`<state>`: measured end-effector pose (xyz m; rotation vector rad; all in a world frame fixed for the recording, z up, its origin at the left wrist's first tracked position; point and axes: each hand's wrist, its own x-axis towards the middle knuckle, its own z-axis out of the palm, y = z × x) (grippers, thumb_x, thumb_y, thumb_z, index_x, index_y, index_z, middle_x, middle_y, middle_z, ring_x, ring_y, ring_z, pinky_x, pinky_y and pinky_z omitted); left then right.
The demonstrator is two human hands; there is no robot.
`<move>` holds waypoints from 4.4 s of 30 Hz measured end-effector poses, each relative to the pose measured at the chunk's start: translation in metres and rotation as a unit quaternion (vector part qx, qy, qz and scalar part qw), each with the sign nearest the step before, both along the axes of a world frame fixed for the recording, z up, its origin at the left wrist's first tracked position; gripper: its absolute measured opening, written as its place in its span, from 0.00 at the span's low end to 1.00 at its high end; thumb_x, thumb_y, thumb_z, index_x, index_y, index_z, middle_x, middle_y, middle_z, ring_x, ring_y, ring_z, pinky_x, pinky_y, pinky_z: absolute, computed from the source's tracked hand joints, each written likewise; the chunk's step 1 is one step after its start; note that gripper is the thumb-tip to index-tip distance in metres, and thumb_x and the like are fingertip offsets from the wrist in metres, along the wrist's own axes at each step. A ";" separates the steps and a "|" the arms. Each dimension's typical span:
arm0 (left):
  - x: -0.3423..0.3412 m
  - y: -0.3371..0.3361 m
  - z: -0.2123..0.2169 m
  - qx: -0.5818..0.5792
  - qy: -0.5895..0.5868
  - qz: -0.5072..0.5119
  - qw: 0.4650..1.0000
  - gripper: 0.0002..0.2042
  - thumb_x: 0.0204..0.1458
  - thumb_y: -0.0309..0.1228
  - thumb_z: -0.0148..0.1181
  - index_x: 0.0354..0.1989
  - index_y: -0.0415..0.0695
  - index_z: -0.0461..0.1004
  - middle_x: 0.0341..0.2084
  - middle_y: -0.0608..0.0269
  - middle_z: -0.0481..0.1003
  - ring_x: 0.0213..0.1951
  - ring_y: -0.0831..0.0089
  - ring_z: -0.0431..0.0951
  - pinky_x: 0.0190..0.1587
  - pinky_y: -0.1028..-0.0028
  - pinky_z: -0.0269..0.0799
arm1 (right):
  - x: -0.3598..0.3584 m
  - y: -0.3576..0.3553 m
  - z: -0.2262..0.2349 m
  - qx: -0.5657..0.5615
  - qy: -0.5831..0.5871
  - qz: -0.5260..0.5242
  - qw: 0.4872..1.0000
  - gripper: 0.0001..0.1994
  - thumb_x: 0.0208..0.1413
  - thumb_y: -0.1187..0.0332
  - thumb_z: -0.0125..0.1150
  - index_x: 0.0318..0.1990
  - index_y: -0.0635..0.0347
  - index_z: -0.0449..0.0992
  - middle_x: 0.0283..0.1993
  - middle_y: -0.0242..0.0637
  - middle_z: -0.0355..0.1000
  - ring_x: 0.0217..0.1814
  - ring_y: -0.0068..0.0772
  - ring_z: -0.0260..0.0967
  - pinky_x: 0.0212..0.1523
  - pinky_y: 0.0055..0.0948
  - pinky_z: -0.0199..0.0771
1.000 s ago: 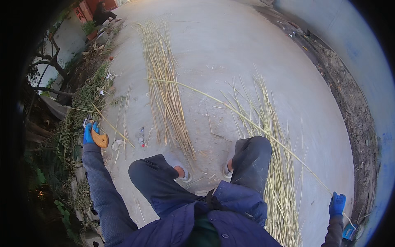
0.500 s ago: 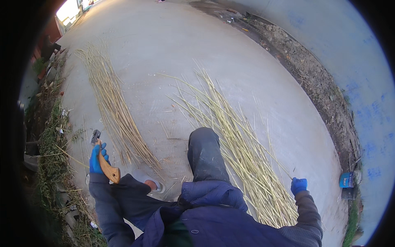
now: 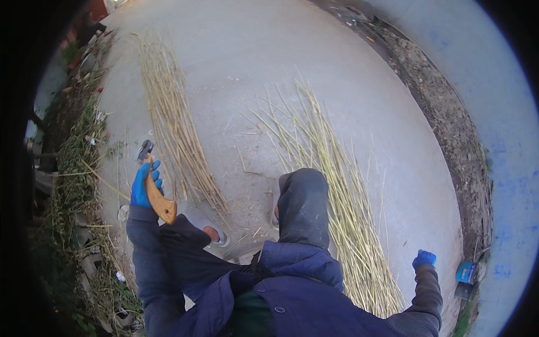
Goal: The person sits on the ground and uses pruning shears to strip and trim thin sticks one at a time. They repeatedly pick up sticks, remove side branches, and place the trimmed sticks into a growing pile on the ground.
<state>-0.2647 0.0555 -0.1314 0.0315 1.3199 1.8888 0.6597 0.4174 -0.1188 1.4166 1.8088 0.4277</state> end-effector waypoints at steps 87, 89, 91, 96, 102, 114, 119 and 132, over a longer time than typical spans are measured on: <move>0.000 -0.026 -0.029 -0.146 0.042 0.159 0.975 0.17 0.54 0.37 0.61 0.44 0.35 0.76 0.31 0.50 0.78 0.27 0.63 0.79 0.28 0.68 0.79 | -0.461 -0.082 0.163 -0.442 0.679 -0.098 0.578 0.21 0.61 0.58 0.57 0.50 0.71 0.74 0.31 0.36 0.77 0.29 0.22 0.74 0.29 0.18 0.70; 0.019 -0.024 -0.015 -0.155 0.067 0.111 0.979 0.16 0.55 0.37 0.61 0.43 0.35 0.76 0.29 0.50 0.78 0.26 0.64 0.79 0.28 0.68 0.79 | -0.503 -0.080 0.137 -0.466 0.649 -0.072 0.597 0.19 0.62 0.58 0.56 0.47 0.68 0.76 0.30 0.34 0.76 0.28 0.19 0.71 0.29 0.18 0.69; 0.053 -0.022 0.007 -0.162 0.085 0.044 0.982 0.16 0.55 0.37 0.60 0.43 0.35 0.76 0.28 0.51 0.78 0.26 0.65 0.79 0.28 0.69 0.78 | -0.547 -0.072 0.109 -0.487 0.637 -0.068 0.594 0.17 0.61 0.56 0.59 0.39 0.64 0.78 0.30 0.32 0.76 0.26 0.18 0.69 0.30 0.18 0.70; 0.157 -0.045 0.068 -0.104 -0.009 -0.178 0.978 0.18 0.57 0.38 0.61 0.47 0.34 0.74 0.27 0.52 0.78 0.24 0.67 0.79 0.28 0.70 0.79 | -0.643 -0.069 0.047 -0.541 0.665 -0.187 0.480 0.15 0.58 0.61 0.64 0.45 0.64 0.75 0.34 0.34 0.76 0.34 0.22 0.75 0.35 0.19 0.75; 0.240 -0.075 0.090 -0.145 -0.058 -0.303 0.940 0.16 0.61 0.37 0.57 0.48 0.35 0.74 0.27 0.56 0.79 0.27 0.71 0.80 0.32 0.73 0.78 | -0.707 -0.092 0.011 -0.585 0.672 -0.152 0.427 0.16 0.58 0.58 0.64 0.40 0.64 0.75 0.32 0.35 0.77 0.28 0.18 0.71 0.28 0.15 0.71; 0.260 -0.095 0.103 -0.199 -0.043 -0.308 0.930 0.15 0.59 0.36 0.58 0.45 0.35 0.72 0.27 0.56 0.79 0.25 0.73 0.79 0.30 0.74 0.77 | -0.747 -0.130 -0.009 -0.569 0.684 -0.128 0.438 0.16 0.56 0.59 0.67 0.39 0.63 0.75 0.32 0.36 0.77 0.30 0.22 0.75 0.32 0.19 0.77; 0.258 -0.089 0.097 -0.232 -0.015 -0.297 0.926 0.16 0.59 0.37 0.59 0.46 0.35 0.71 0.26 0.57 0.79 0.24 0.75 0.79 0.28 0.75 0.76 | -0.746 -0.140 -0.014 -0.529 0.702 -0.077 0.471 0.15 0.55 0.59 0.69 0.34 0.63 0.75 0.27 0.38 0.76 0.26 0.23 0.74 0.27 0.20 0.75; 0.227 -0.081 0.061 -0.213 -0.031 -0.248 0.944 0.16 0.58 0.36 0.60 0.45 0.35 0.71 0.25 0.56 0.79 0.22 0.74 0.78 0.26 0.75 0.76 | -0.700 -0.215 -0.030 -0.515 0.615 -0.058 0.594 0.17 0.52 0.53 0.65 0.29 0.60 0.77 0.20 0.38 0.76 0.24 0.27 0.76 0.29 0.29 0.76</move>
